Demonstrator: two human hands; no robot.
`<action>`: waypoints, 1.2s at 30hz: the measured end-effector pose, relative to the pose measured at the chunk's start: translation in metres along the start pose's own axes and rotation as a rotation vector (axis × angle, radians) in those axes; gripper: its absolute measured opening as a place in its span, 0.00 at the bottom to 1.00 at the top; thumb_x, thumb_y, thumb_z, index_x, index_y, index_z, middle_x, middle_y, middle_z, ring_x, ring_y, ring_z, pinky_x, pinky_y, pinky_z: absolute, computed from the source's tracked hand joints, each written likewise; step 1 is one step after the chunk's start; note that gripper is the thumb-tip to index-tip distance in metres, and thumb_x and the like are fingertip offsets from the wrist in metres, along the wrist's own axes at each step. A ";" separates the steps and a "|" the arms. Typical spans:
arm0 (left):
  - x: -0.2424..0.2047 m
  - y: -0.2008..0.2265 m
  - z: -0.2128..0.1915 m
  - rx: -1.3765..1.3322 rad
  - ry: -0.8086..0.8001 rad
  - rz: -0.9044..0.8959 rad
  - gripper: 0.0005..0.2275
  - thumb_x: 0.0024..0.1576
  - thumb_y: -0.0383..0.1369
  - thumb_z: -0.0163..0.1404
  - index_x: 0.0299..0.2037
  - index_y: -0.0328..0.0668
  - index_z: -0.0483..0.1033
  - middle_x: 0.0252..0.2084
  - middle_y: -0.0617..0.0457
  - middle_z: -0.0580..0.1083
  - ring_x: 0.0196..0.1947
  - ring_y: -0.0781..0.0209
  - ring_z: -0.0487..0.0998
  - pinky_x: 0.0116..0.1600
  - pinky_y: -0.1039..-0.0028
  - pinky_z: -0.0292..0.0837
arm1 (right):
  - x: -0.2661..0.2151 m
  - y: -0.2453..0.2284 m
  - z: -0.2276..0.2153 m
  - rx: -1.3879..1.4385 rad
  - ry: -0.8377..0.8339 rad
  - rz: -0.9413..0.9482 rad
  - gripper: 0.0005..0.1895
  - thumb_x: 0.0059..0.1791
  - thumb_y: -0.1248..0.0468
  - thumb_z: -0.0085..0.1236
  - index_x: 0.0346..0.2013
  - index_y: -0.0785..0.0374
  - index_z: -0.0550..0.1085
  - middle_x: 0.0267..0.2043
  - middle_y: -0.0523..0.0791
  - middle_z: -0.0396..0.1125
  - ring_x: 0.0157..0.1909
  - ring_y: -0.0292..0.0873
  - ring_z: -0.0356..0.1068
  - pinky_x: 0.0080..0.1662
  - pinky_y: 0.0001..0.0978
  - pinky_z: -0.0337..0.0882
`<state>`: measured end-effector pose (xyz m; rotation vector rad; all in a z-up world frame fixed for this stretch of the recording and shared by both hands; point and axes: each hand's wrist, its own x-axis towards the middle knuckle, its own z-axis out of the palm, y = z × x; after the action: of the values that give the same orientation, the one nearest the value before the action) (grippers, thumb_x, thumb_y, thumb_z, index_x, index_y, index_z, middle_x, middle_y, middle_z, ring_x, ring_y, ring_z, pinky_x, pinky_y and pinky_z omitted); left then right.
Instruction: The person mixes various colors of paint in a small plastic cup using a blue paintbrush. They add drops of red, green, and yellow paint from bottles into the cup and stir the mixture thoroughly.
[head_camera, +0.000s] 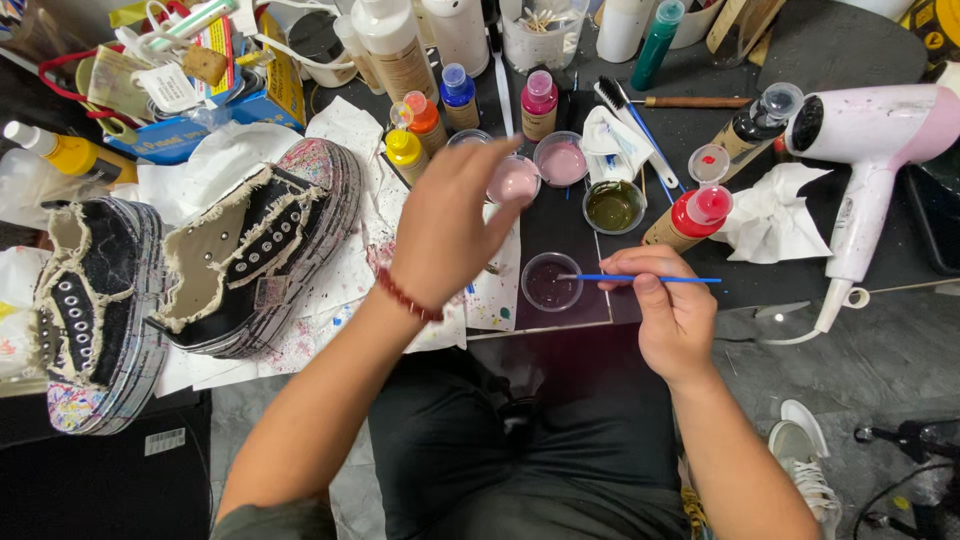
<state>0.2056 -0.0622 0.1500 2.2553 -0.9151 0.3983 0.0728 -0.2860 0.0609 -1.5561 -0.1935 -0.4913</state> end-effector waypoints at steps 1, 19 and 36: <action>0.019 -0.010 0.006 -0.011 -0.025 -0.014 0.21 0.56 0.30 0.61 0.60 0.41 0.73 0.49 0.46 0.76 0.50 0.45 0.77 0.54 0.61 0.73 | 0.000 -0.001 0.001 0.002 -0.007 0.009 0.13 0.62 0.63 0.45 0.47 0.72 0.73 0.49 0.53 0.70 0.46 0.44 0.74 0.52 0.35 0.76; 0.095 -0.039 -0.006 -0.132 -0.001 0.116 0.10 0.57 0.26 0.61 0.48 0.40 0.82 0.42 0.49 0.76 0.38 0.55 0.80 0.45 0.68 0.76 | 0.003 0.001 -0.003 0.015 -0.050 0.039 0.15 0.61 0.61 0.46 0.44 0.73 0.74 0.48 0.53 0.71 0.48 0.45 0.74 0.50 0.37 0.78; -0.134 0.044 0.038 -1.139 0.591 -0.309 0.22 0.68 0.36 0.40 0.70 0.33 0.57 0.46 0.41 0.73 0.34 0.61 0.74 0.38 0.71 0.76 | -0.004 0.007 0.000 -0.031 0.037 0.077 0.16 0.62 0.59 0.46 0.47 0.72 0.73 0.47 0.52 0.72 0.44 0.43 0.75 0.50 0.35 0.76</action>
<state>0.0808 -0.0442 0.0769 1.0899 -0.3019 0.2633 0.0724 -0.2860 0.0535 -1.5773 -0.0978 -0.4642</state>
